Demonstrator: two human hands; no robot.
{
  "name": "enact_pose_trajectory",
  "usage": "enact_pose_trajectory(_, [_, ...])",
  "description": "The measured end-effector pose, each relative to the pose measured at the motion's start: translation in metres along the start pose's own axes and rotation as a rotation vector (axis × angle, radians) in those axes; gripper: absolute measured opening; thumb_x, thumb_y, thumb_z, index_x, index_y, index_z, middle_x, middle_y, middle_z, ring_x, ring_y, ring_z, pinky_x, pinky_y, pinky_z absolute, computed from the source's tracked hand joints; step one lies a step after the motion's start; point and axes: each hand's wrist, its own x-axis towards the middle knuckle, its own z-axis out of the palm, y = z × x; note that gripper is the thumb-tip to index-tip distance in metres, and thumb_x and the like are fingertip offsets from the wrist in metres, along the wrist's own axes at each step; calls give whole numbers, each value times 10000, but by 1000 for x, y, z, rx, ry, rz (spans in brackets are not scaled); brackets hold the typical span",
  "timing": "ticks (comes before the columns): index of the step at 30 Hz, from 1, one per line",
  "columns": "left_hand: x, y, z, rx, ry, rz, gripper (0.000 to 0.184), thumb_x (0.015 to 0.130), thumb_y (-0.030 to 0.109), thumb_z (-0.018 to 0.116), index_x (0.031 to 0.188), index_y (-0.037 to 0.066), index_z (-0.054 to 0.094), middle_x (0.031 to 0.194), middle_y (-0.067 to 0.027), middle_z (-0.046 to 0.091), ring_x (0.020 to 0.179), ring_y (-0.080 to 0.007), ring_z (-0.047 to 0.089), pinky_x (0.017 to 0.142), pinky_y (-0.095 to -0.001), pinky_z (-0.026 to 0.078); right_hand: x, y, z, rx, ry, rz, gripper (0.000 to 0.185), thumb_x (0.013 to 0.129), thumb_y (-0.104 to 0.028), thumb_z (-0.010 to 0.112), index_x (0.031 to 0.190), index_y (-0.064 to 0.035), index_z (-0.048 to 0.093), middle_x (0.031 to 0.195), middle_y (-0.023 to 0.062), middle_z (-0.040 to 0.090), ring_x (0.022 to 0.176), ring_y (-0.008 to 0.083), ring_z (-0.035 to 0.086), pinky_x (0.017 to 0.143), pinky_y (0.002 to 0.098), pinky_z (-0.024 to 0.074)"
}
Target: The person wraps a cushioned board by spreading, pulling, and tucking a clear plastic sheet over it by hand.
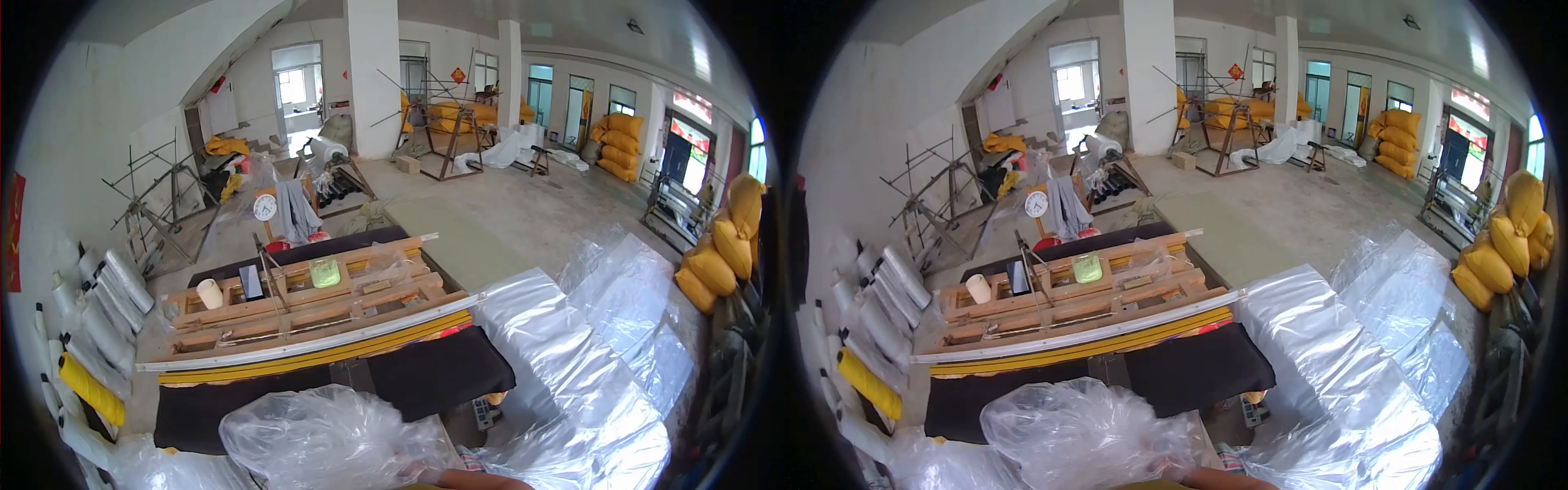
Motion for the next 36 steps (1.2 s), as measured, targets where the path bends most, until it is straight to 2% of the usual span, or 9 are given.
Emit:
enact_pose_trajectory(10, [34,162,123,232,-637,862,288,981,264,501,1150,59,612,987,-35,673,878,-140,611,805,-276,480,-10,56,-77,-169,48,-16,226,801,-212,584,984,-161,708,1048,89,683,1012,272,640,855,391,510])
enact_pose_trajectory(15, [34,124,205,-419,-663,612,233,983,219,511,1104,59,629,890,-8,680,796,-90,607,714,-235,480,-74,193,-293,-549,227,339,223,800,-212,585,978,-166,713,1045,84,685,1016,268,639,854,391,510])
enact_pose_trajectory(21, [-22,29,307,-245,-1366,-289,277,969,271,511,1095,53,626,949,-37,667,894,-130,615,832,-278,470,-172,253,-595,-973,372,712,220,799,-213,586,970,-171,718,1041,79,687,1021,264,637,852,390,510])
enact_pose_trajectory(23, [-36,-17,305,-180,-1238,-38,269,959,262,516,1082,55,634,942,-37,669,922,-154,618,844,-297,470,-123,262,-609,-1123,322,667,219,799,-213,586,968,-173,719,1039,77,687,1022,262,636,851,390,510])
enact_pose_trajectory(25, [9,-53,250,-468,-712,853,216,879,197,559,1022,73,661,993,-70,667,985,-244,614,884,-361,468,-19,212,-541,-1412,145,683,194,805,-223,581,926,-220,734,1014,43,692,1012,249,636,865,421,487])
enact_pose_trajectory(28, [77,-67,83,711,55,481,127,821,152,571,924,102,624,839,-85,601,828,-266,584,738,-422,475,90,107,-383,-1484,144,89,186,775,-189,593,903,-153,724,1004,47,657,1082,219,563,1051,505,284])
enact_pose_trajectory(30, [124,-121,-23,-915,424,-353,190,895,340,613,818,179,548,712,61,454,635,-68,426,590,-269,373,163,95,-268,-1247,172,-127,159,719,-136,582,822,-108,700,971,70,646,1045,236,568,1027,496,304])
enact_pose_trajectory(33, [125,-165,-120,-1354,650,-32,161,884,292,621,810,197,515,711,79,458,659,-93,465,583,-300,399,197,54,-71,-994,221,-205,400,749,-183,595,1130,-64,585,1174,94,590,1138,251,521,1053,567,248])
enact_pose_trajectory(36, [107,-199,-78,-1064,644,-286,193,894,250,627,1002,92,603,841,-1,587,838,-161,572,774,-345,477,186,1,-1,-668,396,-313,699,710,-287,686,1335,-68,461,1378,118,454,1293,278,404,1079,608,177])
